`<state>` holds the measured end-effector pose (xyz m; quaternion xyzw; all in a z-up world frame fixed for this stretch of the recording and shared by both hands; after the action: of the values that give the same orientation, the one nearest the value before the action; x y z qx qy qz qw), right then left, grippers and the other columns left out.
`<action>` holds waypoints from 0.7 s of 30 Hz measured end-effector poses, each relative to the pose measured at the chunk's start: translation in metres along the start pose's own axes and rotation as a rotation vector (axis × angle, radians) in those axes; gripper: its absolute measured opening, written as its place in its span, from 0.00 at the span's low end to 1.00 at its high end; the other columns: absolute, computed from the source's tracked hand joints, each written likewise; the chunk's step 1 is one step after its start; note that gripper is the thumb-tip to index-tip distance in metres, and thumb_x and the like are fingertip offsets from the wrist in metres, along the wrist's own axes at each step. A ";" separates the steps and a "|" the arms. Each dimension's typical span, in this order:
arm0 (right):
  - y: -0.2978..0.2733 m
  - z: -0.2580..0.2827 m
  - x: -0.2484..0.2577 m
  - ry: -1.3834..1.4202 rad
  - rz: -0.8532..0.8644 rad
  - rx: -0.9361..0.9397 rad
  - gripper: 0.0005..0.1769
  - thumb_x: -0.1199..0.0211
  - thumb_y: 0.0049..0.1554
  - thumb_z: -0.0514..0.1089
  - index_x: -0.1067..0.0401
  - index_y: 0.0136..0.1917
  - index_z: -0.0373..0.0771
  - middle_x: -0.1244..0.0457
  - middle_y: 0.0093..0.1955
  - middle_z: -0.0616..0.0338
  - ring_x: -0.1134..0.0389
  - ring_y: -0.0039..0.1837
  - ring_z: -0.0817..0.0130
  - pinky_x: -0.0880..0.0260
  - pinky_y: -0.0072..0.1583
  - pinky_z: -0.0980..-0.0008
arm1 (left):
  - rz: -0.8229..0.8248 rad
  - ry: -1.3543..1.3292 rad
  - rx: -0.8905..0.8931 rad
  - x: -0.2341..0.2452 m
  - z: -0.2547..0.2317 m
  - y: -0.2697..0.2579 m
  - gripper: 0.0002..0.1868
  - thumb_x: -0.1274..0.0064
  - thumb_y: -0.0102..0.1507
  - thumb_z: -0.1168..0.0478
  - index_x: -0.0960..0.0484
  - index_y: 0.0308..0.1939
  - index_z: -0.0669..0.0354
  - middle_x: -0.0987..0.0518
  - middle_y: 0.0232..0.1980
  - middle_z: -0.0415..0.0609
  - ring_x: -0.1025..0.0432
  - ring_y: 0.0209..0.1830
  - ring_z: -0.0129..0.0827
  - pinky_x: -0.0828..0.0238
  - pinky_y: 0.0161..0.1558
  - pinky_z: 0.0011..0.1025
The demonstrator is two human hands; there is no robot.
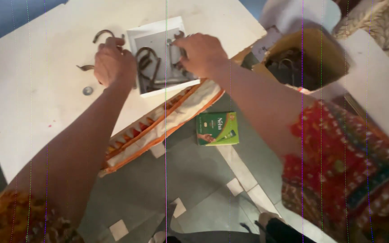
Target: The person sorts and arranges various metal hardware items, including hooks, bolts, and a wrench, on a white table and into a small white box. The person repeatedly picks up items, places them in the box, and rearranges them on the table.
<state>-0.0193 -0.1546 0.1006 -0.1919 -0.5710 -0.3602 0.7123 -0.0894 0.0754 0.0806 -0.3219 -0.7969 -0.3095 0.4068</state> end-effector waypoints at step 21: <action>0.023 0.067 -0.020 -0.003 0.174 0.088 0.32 0.38 0.59 0.48 0.40 0.75 0.52 0.34 0.59 0.51 0.32 0.61 0.51 0.31 0.59 0.51 | 0.113 0.208 0.018 -0.008 0.095 0.022 0.25 0.39 0.55 0.70 0.28 0.54 0.53 0.22 0.54 0.52 0.24 0.51 0.45 0.25 0.48 0.39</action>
<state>-0.0494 -0.0870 0.1035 -0.2099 -0.5683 -0.2711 0.7480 -0.1117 0.1584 0.0329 -0.3289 -0.7338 -0.3107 0.5067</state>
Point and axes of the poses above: each hand's wrist, its own y-axis towards the middle knuckle, its own x-axis out of the back of the hand, z = x × y, the point moved 1 cm from there along y, towards the middle knuckle
